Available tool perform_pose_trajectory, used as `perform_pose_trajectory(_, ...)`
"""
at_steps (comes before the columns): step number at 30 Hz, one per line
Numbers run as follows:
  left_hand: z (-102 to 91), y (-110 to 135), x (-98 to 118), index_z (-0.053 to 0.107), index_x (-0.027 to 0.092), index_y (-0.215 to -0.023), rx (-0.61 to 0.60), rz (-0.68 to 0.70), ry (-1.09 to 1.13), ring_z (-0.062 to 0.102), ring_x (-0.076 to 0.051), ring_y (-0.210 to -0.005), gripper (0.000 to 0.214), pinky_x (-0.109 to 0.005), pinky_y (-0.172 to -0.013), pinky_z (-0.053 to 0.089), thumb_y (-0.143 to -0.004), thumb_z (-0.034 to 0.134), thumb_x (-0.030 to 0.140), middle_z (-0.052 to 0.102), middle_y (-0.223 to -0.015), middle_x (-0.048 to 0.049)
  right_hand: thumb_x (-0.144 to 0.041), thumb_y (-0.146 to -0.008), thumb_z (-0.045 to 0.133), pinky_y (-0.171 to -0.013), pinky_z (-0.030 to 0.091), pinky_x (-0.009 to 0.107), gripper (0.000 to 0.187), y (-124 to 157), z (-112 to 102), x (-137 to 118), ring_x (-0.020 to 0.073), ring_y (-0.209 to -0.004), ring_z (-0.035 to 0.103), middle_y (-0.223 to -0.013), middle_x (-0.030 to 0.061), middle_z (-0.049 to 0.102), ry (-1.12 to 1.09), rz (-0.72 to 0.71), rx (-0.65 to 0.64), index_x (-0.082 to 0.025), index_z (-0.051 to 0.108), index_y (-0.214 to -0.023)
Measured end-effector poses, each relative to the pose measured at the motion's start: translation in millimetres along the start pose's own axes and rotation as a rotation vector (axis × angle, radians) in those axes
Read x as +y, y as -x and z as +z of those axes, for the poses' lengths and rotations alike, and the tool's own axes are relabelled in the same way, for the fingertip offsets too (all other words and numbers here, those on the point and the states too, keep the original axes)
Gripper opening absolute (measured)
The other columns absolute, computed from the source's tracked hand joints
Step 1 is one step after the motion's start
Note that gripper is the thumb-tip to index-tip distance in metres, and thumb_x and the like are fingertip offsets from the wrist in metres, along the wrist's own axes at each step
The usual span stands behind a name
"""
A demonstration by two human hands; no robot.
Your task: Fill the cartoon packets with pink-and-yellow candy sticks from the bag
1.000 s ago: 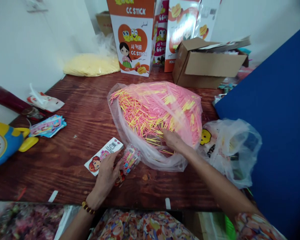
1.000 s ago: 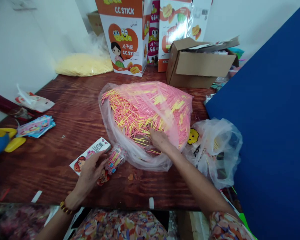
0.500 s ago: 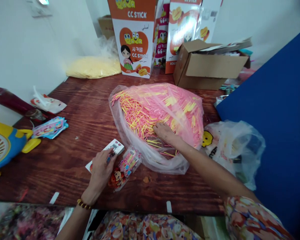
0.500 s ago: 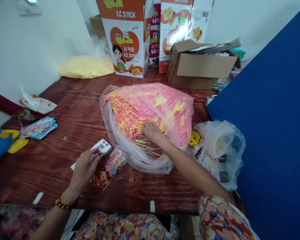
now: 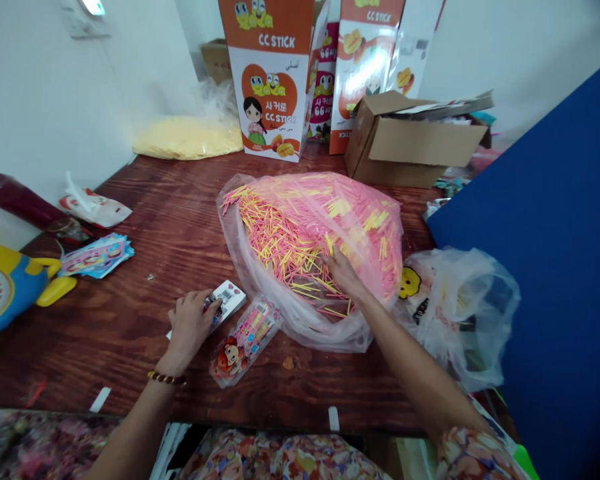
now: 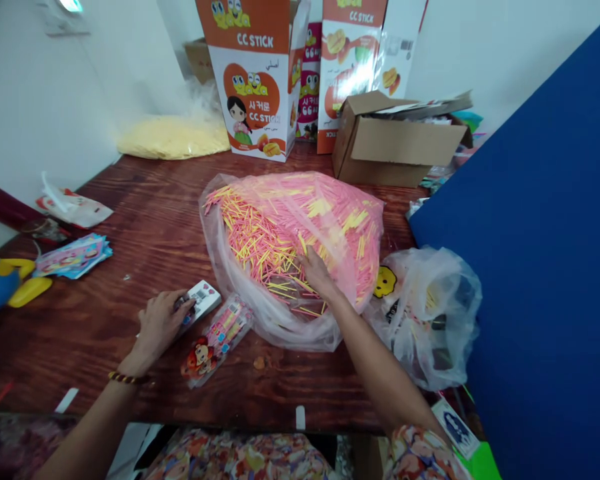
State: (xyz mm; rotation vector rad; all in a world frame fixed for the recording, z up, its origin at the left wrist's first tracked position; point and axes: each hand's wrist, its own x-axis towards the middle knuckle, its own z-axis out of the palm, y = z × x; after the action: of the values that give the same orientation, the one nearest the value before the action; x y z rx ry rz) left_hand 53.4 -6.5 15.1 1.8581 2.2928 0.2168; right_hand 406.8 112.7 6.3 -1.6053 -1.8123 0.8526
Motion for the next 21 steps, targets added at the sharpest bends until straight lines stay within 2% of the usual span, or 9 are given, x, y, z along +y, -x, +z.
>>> perform_pose_trajectory(4,1.8,-1,-1,0.062,0.018,-0.126,0.025,0.02,0.031,0.054,-0.036,-0.115,0.043,-0.051,-0.091,0.042,-0.097,0.041,0.042,0.064,-0.124,-0.0168,-0.039,-0.09,0.04,-0.087,0.047,0.032,0.021,10,12,2,0.0186,-0.09,0.061,-0.092,0.0057,0.066,-0.412,-0.028,0.113,-0.021,0.05,-0.095)
perform_pose_trajectory(7,2.2,-3,-1,0.061,0.019,-0.127,0.03,0.018,0.053,0.056,-0.035,-0.114,0.043,-0.048,-0.091,0.042,-0.096,0.043,0.043,0.065,-0.123,-0.0155,-0.041,-0.083,0.05,-0.088,0.047,0.035,0.023,17,22,4,0.0208,-0.093,0.061,-0.093,0.005,0.067,-0.537,-0.035,0.17,-0.022,0.052,-0.096)
perform_pose_trajectory(10,2.8,-3,-1,0.063,0.021,-0.123,0.025,0.03,0.073,0.057,-0.033,-0.114,0.04,-0.044,-0.091,0.042,-0.094,0.047,0.044,0.066,-0.121,-0.013,-0.037,-0.078,0.058,-0.091,0.046,0.037,0.024,23,28,6,0.0218,-0.096,0.06,-0.097,0.0032,0.067,-0.541,-0.014,0.207,-0.023,0.054,-0.097)
perform_pose_trajectory(14,5.4,-3,-1,0.064,0.02,-0.121,0.064,0.046,0.118,0.057,-0.032,-0.115,0.038,-0.044,-0.092,0.04,-0.093,0.05,0.043,0.066,-0.121,-0.0129,-0.037,-0.082,0.054,-0.09,0.047,0.038,0.018,26,31,9,0.0209,-0.089,0.059,-0.092,0.002,0.066,-0.536,-0.004,0.221,-0.024,0.052,-0.095)
perform_pose_trajectory(19,6.8,-8,-5,0.065,0.02,-0.112,0.1,0.038,0.216,0.057,-0.031,-0.111,0.035,-0.044,-0.093,0.04,-0.087,0.056,0.043,0.066,-0.117,-0.011,-0.038,-0.081,0.053,-0.083,0.045,0.038,0.015,28,34,11,0.0208,-0.081,0.053,-0.083,0.0015,0.06,-0.335,0.003,0.135,-0.024,0.051,-0.084)
perform_pose_trajectory(21,6.7,-16,-9,0.066,0.019,-0.103,0.075,0.031,0.278,0.059,-0.029,-0.106,0.033,-0.041,-0.091,0.043,-0.082,0.059,0.044,0.067,-0.11,-0.0101,-0.039,-0.082,0.052,-0.082,0.044,0.037,0.016,28,35,11,0.0203,-0.08,0.053,-0.082,0.0011,0.06,-0.338,0.004,0.119,-0.024,0.051,-0.085)
